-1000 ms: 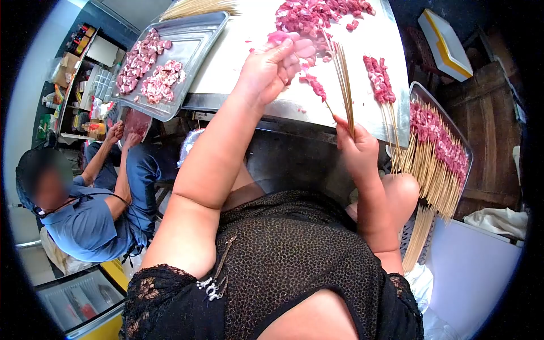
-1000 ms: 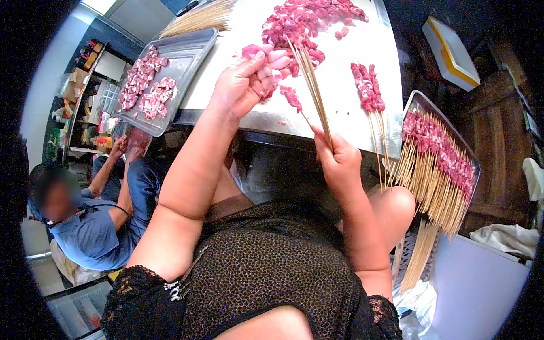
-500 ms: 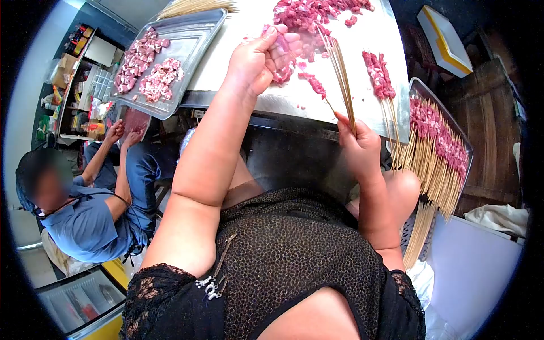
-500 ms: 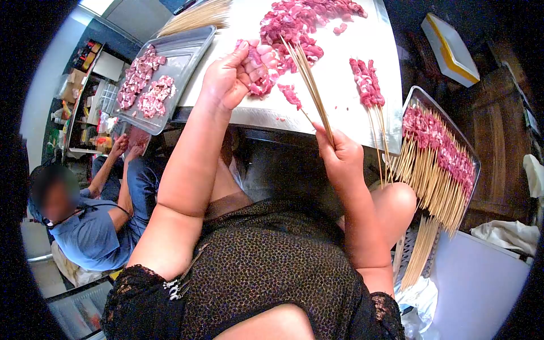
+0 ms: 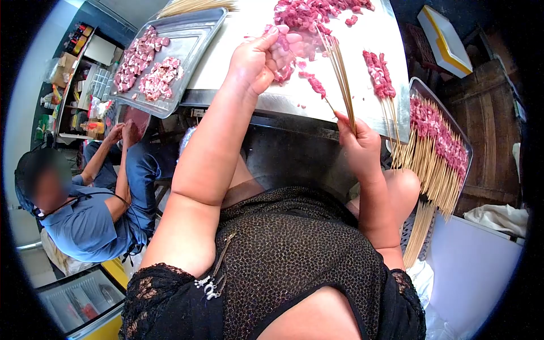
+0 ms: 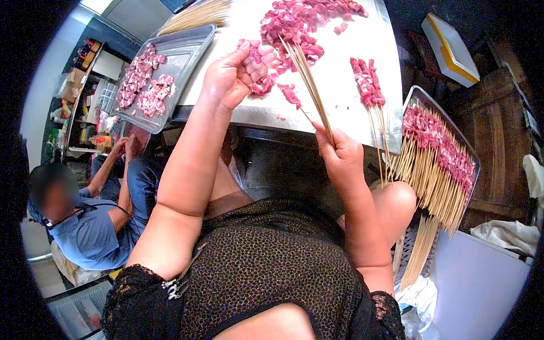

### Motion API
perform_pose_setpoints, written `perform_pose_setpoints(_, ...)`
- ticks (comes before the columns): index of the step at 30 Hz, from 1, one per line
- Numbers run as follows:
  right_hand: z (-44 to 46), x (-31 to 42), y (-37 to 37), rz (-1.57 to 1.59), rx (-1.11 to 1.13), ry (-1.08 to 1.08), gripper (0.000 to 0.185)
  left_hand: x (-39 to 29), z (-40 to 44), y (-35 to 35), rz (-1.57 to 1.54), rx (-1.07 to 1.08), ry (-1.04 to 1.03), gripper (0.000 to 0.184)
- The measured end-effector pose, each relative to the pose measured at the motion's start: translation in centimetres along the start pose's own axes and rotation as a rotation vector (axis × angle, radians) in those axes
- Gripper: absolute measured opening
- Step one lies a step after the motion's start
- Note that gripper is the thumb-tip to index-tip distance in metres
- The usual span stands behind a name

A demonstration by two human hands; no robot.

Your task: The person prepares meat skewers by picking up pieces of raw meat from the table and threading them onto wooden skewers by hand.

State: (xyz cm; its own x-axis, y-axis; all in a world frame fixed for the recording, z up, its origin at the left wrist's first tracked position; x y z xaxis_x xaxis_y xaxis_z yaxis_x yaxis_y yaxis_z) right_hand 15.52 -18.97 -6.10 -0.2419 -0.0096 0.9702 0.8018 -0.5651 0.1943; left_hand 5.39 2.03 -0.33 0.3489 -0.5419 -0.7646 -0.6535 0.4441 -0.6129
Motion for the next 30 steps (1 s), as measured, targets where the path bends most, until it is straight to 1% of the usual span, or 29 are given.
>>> perform_pose_setpoints(4,0.0,-0.1,-0.1,0.008,0.008,-0.016,0.021,0.0,-0.3,-0.4,0.018,0.01,0.01,0.025)
perform_pose_setpoints(5,0.0,-0.2,-0.2,0.008,0.008,-0.015,0.021,0.1,-0.2,-0.5,0.028,0.044,0.01,0.025)
perform_pose_setpoints(9,0.0,-0.4,-0.4,0.113,0.024,-0.038,0.021,0.7,-0.1,-0.4,0.083,0.102,0.044,0.025)
perform_pose_setpoints(12,0.0,-0.7,-0.5,0.177,0.034,-0.061,0.021,0.7,-0.2,-0.8,0.113,0.147,0.031,0.025)
perform_pose_setpoints(16,0.2,-0.7,-0.7,0.243,0.049,-0.043,0.022,1.0,-0.5,-0.8,0.21,0.108,0.051,0.025)
perform_pose_setpoints(18,0.4,-0.1,-0.9,0.301,0.06,-0.08,0.022,2.2,-0.4,-1.6,0.196,0.234,0.054,0.025)
perform_pose_setpoints(20,0.4,-0.1,-1.0,0.359,0.069,-0.114,0.022,2.8,-0.2,-1.5,0.18,0.231,0.059,0.025)
perform_pose_setpoints(22,0.5,-0.2,-1.2,0.39,0.087,-0.119,0.023,3.0,-0.1,-1.3,0.192,0.155,0.071,0.026)
perform_pose_setpoints(23,0.6,-0.3,-1.2,0.389,0.088,-0.117,0.023,3.2,-0.2,-1.5,0.191,0.156,0.07,0.026)
perform_pose_setpoints(25,0.7,-0.8,-1.3,0.361,0.092,-0.119,0.024,3.8,-0.3,-1.9,-0.01,0.147,0.061,0.026)
perform_pose_setpoints(26,0.7,-0.8,-1.4,0.362,0.092,-0.118,0.024,4.3,-0.1,-1.8,-0.009,0.147,0.061,0.026)
perform_pose_setpoints(28,0.7,-0.6,-1.6,0.293,0.08,-0.104,0.024,4.7,-0.3,-2.9,-0.064,0.238,0.007,0.026)
perform_pose_setpoints(29,0.6,-0.7,-1.7,0.292,0.08,-0.105,0.024,5.4,-0.1,-2.6,-0.05,0.123,0.0,0.025)
perform_pose_setpoints(30,0.5,-0.8,-1.9,0.293,0.085,-0.105,0.024,5.8,0.0,-2.4,-0.053,0.122,0.001,0.025)
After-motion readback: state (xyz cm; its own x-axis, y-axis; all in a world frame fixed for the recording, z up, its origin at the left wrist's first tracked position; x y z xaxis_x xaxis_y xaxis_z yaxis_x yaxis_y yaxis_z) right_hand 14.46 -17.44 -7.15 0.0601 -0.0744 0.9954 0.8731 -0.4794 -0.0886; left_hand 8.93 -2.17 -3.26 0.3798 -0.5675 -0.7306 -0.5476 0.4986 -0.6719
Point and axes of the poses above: each hand's wrist, its own z-axis towards the middle knuckle, its own y-axis out of the back of the hand, x = y × z, the point moved 7 cm from there along z, towards the middle knuckle, and after that the axes turned 4 degrees about y, right-handed, at the moved point
